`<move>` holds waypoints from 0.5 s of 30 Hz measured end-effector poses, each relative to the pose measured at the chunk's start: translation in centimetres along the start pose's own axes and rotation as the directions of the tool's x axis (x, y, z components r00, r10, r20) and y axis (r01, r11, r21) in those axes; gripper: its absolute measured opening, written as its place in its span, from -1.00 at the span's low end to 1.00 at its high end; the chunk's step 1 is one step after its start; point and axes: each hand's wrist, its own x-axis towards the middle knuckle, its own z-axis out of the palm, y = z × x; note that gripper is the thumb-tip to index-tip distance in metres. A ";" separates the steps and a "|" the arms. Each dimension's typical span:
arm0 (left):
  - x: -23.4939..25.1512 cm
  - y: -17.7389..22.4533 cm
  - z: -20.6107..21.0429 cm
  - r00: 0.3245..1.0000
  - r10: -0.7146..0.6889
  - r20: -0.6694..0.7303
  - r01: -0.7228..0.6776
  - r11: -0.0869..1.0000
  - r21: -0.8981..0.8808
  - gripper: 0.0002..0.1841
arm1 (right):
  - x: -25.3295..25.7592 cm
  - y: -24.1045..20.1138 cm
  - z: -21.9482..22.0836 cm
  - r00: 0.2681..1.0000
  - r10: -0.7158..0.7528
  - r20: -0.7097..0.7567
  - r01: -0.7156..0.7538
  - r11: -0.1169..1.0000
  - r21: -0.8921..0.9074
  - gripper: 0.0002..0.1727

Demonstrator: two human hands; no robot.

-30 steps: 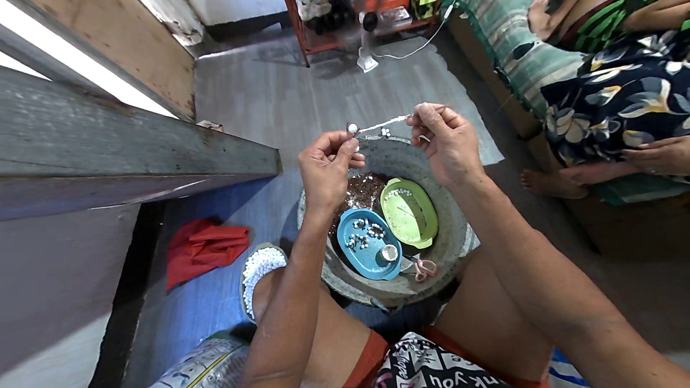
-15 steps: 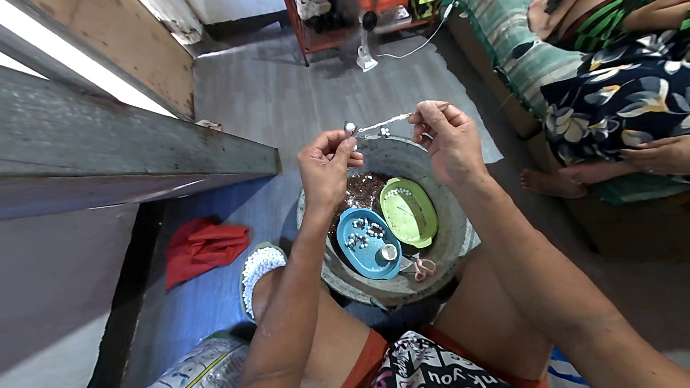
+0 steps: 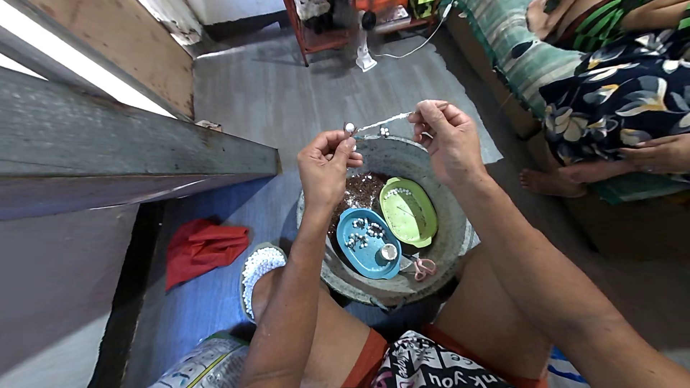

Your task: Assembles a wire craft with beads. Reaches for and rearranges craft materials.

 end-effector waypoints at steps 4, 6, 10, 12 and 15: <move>0.0 0.1 -0.1 1.000 0.003 -0.001 -0.003 1.000 -0.010 -0.88 | 0.1 0.0 0.0 1.000 0.004 -0.016 -0.004 1.000 0.018 -0.80; 0.0 0.1 0.0 1.000 0.001 0.001 -0.001 1.000 -0.012 -0.87 | 0.0 0.0 0.1 1.000 0.010 -0.003 -0.010 1.000 0.016 -0.79; 0.0 0.1 0.1 1.000 -0.001 0.000 0.001 1.000 -0.007 -0.88 | 0.0 0.2 0.2 1.000 0.009 -0.003 -0.009 1.000 0.006 -0.79; 0.0 0.1 0.0 1.000 -0.004 0.002 0.004 1.000 -0.012 -0.87 | 0.1 0.2 0.2 1.000 0.005 -0.001 -0.005 1.000 0.009 -0.79; -0.1 0.1 0.0 1.000 -0.002 0.003 0.002 1.000 -0.010 -0.88 | 0.1 0.2 0.1 1.000 0.000 -0.003 0.000 1.000 0.018 -0.79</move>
